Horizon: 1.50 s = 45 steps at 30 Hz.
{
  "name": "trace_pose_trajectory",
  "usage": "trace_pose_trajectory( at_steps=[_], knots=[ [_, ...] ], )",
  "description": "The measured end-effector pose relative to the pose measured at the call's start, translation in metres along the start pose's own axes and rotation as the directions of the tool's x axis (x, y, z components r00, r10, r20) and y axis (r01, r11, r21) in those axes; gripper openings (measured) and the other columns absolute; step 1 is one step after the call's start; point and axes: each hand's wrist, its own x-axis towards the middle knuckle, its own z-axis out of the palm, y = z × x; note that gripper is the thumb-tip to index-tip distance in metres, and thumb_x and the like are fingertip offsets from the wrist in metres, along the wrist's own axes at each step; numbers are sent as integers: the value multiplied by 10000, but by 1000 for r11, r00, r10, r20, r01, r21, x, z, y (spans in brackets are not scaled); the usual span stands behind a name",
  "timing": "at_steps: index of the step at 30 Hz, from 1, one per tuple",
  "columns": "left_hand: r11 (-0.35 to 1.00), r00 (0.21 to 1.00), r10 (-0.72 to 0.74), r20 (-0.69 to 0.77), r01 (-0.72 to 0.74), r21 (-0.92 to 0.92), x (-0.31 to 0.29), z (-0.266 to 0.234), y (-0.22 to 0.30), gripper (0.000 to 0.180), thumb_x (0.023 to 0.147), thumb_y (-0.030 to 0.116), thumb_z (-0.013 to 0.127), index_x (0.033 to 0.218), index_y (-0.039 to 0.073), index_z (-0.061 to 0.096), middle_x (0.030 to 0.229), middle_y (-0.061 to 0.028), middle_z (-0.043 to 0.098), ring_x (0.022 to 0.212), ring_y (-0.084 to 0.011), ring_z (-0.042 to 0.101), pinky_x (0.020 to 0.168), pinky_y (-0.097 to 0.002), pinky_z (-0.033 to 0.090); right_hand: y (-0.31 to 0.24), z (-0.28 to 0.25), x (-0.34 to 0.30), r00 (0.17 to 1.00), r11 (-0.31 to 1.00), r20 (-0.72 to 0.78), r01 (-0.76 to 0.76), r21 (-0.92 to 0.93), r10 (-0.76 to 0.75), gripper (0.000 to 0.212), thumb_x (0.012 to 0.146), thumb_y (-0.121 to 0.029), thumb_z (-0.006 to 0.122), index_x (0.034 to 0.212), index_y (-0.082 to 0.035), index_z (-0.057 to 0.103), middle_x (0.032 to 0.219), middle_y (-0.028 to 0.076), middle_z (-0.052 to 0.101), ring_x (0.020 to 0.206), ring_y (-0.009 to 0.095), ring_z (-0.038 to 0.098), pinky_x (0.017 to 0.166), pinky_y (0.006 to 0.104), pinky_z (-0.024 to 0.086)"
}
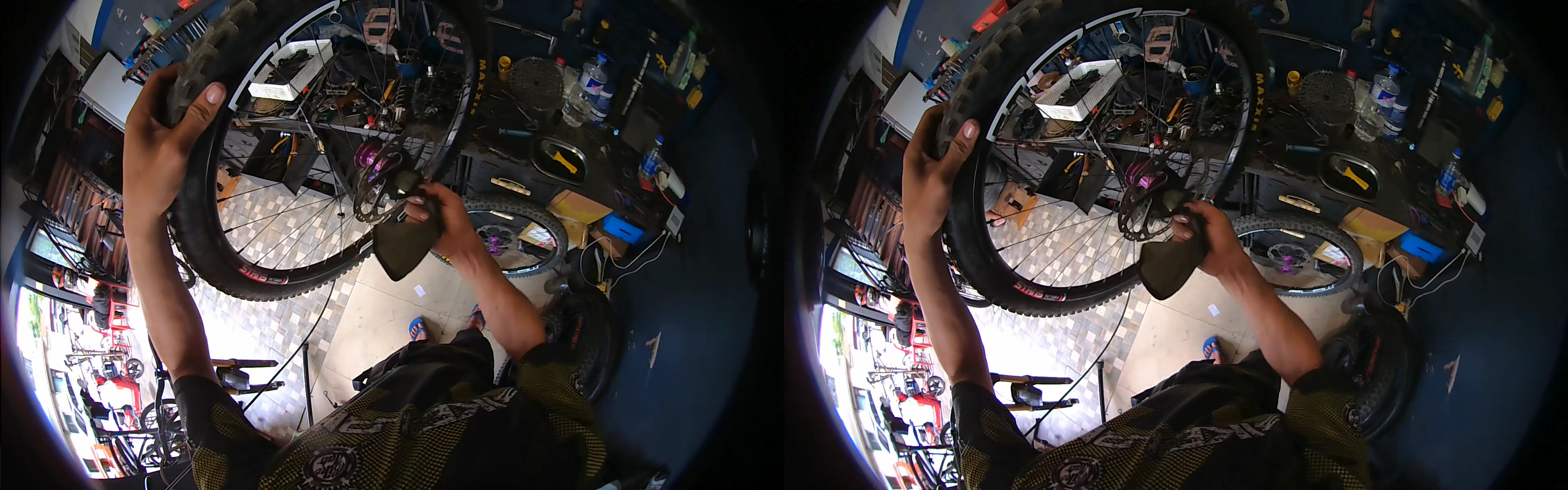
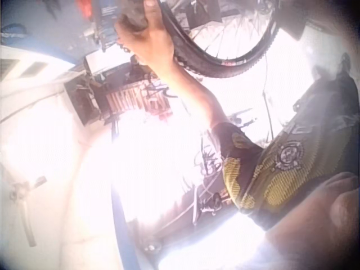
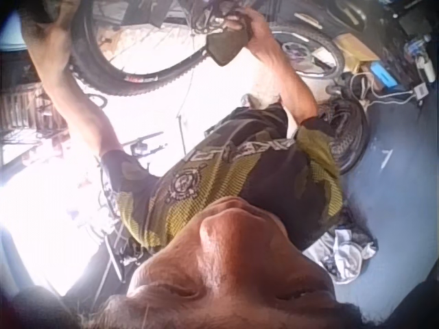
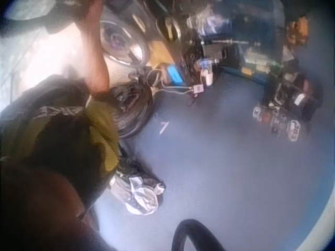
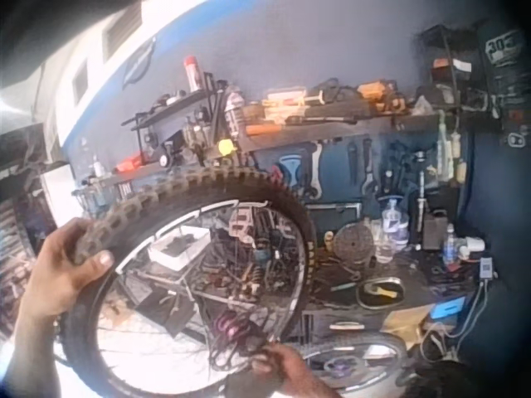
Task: The person wipes a bicycle wheel with a cloth, rotating it to clean different sections of the tire and rim. The person then places the wheel on the floor and continues wiping the tire surface.
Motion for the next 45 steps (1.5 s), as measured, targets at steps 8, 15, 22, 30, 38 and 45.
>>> trace_pose_trajectory(
  at_steps=[8,15,22,30,38,45],
  knots=[
    [1000,1000,-9,12,9,-21,2,-4,-4,554,895,331,832,1226,-56,616,971,-92,715,829,-124,655,770,-253,518,-20,-9,-53,882,573,-86,224,-789,-463,381,975,-153,555,1340,-53,606,858,78,604,673,178,602,625,318,502],
    [1000,1000,14,19,-14,2,-2,-2,-1,533,892,347,833,1191,-40,621,950,-101,712,828,-137,662,767,-264,519,-11,37,-31,883,-974,439,-76,-215,-166,486,947,-164,602,1430,-115,581,1137,189,621,868,321,710,785,453,574],
    [998,998,62,-1,-62,13,-10,1,-3,521,897,332,830,1195,-32,606,953,-92,714,833,-132,656,762,-272,517,26,-12,3,842,85,247,324,-942,-479,382,951,-114,573,1328,-58,598,825,74,584,810,207,603,737,380,529],
    [999,999,44,17,-44,-30,-15,-3,-4,506,897,301,834,1192,-31,593,984,-86,710,862,-125,638,781,-264,508,26,-10,-6,986,988,105,124,94,-133,82,963,-116,546,1003,-66,598,876,64,594,716,153,530,609,289,411],
    [997,997,75,-18,-75,29,-19,-7,-15,541,894,320,835,1209,-37,578,987,-99,695,883,-132,627,792,-272,504,-4,0,-9,854,-476,317,95,-874,-412,501,915,-95,527,1405,-120,623,1111,249,689,905,346,688,913,400,538],
    [993,995,98,11,-99,57,-23,-10,-19,566,898,311,832,1245,-46,563,998,-102,689,920,-146,630,828,-275,502,3,-6,-23,880,-607,216,-98,-789,-423,523,941,-126,500,1422,-294,619,1250,247,672,1208,420,601,1116,461,443]
  ],
)
